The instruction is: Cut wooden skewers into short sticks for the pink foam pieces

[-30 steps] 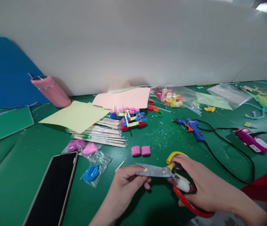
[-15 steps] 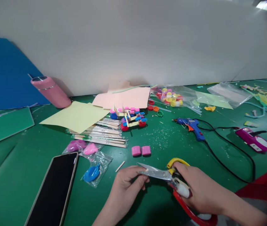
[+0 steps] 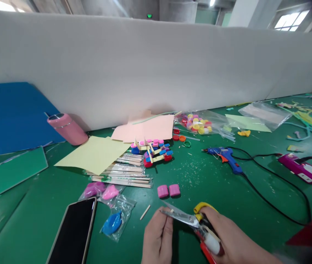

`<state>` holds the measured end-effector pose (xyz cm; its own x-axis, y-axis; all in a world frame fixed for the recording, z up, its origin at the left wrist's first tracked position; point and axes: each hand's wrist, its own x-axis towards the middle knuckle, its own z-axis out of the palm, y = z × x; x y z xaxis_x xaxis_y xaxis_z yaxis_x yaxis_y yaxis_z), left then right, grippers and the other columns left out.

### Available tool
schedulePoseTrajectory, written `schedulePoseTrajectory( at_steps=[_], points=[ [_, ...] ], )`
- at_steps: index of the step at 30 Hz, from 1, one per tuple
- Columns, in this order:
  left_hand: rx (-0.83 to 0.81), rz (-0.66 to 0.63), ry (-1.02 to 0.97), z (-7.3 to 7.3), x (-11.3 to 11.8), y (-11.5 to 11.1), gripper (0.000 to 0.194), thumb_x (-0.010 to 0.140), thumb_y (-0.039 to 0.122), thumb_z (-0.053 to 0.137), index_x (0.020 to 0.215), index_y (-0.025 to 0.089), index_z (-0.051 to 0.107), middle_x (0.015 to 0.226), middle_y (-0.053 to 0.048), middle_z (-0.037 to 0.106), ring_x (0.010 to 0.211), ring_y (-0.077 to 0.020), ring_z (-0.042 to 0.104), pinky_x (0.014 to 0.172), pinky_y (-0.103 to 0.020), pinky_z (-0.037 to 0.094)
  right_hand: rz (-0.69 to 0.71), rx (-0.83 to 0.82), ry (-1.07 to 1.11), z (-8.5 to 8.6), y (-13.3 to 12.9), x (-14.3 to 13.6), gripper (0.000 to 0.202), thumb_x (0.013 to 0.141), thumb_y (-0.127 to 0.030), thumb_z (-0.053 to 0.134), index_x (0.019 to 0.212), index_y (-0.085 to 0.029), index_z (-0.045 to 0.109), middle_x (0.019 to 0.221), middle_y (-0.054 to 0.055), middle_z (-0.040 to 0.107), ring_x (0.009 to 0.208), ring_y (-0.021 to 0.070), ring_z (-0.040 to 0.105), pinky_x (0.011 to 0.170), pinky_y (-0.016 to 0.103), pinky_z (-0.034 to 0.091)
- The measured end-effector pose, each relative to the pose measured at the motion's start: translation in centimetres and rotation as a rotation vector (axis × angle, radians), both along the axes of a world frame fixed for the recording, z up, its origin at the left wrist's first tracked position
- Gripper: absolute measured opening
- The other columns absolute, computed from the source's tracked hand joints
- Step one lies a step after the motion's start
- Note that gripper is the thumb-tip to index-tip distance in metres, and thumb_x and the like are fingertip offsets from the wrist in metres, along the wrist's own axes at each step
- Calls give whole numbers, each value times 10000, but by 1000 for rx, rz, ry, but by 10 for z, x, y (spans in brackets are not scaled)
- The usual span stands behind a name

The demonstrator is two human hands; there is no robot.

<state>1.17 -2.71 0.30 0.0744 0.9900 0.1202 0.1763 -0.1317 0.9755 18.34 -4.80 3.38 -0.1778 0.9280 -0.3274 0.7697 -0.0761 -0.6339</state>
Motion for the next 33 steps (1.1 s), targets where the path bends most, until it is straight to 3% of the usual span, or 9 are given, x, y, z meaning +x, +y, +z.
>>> schedulePoseTrajectory(
  at_steps=[10, 17, 20, 26, 33],
  points=[
    [77, -38, 21, 6, -3, -3, 168, 789, 204, 479, 712, 221, 627, 628, -26, 537, 578, -173, 488, 578, -240, 389, 31, -57, -19, 3, -1, -2, 302, 638, -197, 533, 932, -178, 467, 829, 55, 619, 687, 181, 564, 604, 251, 398],
    [95, 6, 48, 5, -5, -6, 154, 775, 223, 501, 741, 232, 651, 628, -42, 564, 586, -189, 510, 588, -253, 397, 146, -175, -13, -11, 6, 5, 308, 584, -227, 541, 883, -190, 475, 746, 42, 631, 630, 194, 582, 502, 232, 369],
    [66, 2, 23, 6, -7, -6, 156, 775, 256, 504, 751, 228, 656, 639, -43, 570, 586, -187, 515, 583, -252, 399, 115, -136, -16, -9, 7, 3, 307, 587, -235, 542, 880, -195, 460, 760, 41, 625, 646, 193, 573, 513, 234, 369],
    [-136, -67, -122, 0, -16, -3, 193, 735, 369, 555, 741, 220, 679, 583, -35, 559, 540, -173, 474, 529, -258, 387, 93, 19, 48, -2, 11, 5, 341, 564, -188, 556, 890, -196, 458, 855, 39, 583, 686, 171, 523, 596, 243, 402],
    [-471, -343, -596, -8, -13, 2, 330, 668, 466, 618, 631, 140, 652, 468, 22, 435, 422, -75, 353, 421, -213, 246, 127, 21, -3, -6, 11, 13, 288, 569, -199, 551, 842, -194, 458, 791, 29, 576, 629, 166, 495, 550, 245, 378]
  ],
)
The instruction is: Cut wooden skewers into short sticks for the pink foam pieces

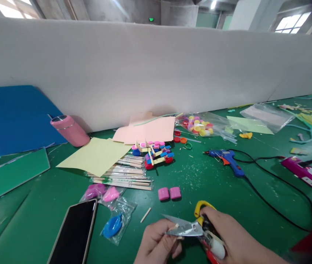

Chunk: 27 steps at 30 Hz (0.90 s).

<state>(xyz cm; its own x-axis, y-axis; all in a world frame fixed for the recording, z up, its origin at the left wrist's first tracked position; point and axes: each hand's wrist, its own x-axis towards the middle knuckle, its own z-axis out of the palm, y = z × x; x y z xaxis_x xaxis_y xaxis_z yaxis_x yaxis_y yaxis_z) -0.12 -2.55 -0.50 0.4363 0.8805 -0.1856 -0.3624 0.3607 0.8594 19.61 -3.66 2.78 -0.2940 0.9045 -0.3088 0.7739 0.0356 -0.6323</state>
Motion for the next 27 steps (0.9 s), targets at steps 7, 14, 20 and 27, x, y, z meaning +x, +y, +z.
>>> schedulePoseTrajectory(
  at_steps=[7, 14, 20, 27],
  points=[
    [-184, -133, -301, -8, 2, 7, 243, 664, 383, 661, 638, 141, 668, 404, 83, 272, 371, -35, 239, 408, -196, 249, -10, -14, -72, 9, -3, -3, 297, 559, -170, 552, 836, -199, 448, 774, 24, 586, 607, 163, 508, 517, 229, 347],
    [44, 224, 176, 0, 9, 4, 241, 704, 391, 613, 657, 154, 613, 522, 26, 439, 487, -94, 382, 466, -212, 318, -41, 20, -55, -1, -1, -5, 214, 646, -211, 514, 848, -200, 444, 763, 32, 591, 598, 176, 528, 522, 248, 361],
    [39, 176, 107, -3, 6, 4, 262, 702, 401, 610, 632, 148, 610, 484, 41, 401, 442, -79, 348, 439, -209, 310, -10, 62, -27, 3, -1, -5, 268, 661, -192, 504, 925, -193, 453, 870, 60, 574, 719, 189, 528, 617, 264, 394],
    [-192, -87, -266, -12, 4, 10, 248, 663, 365, 662, 590, 138, 593, 395, 86, 293, 346, -33, 237, 372, -181, 252, 10, -43, -51, 3, -4, -2, 265, 615, -233, 559, 849, -193, 443, 742, 31, 593, 569, 167, 506, 495, 236, 348]
  ],
)
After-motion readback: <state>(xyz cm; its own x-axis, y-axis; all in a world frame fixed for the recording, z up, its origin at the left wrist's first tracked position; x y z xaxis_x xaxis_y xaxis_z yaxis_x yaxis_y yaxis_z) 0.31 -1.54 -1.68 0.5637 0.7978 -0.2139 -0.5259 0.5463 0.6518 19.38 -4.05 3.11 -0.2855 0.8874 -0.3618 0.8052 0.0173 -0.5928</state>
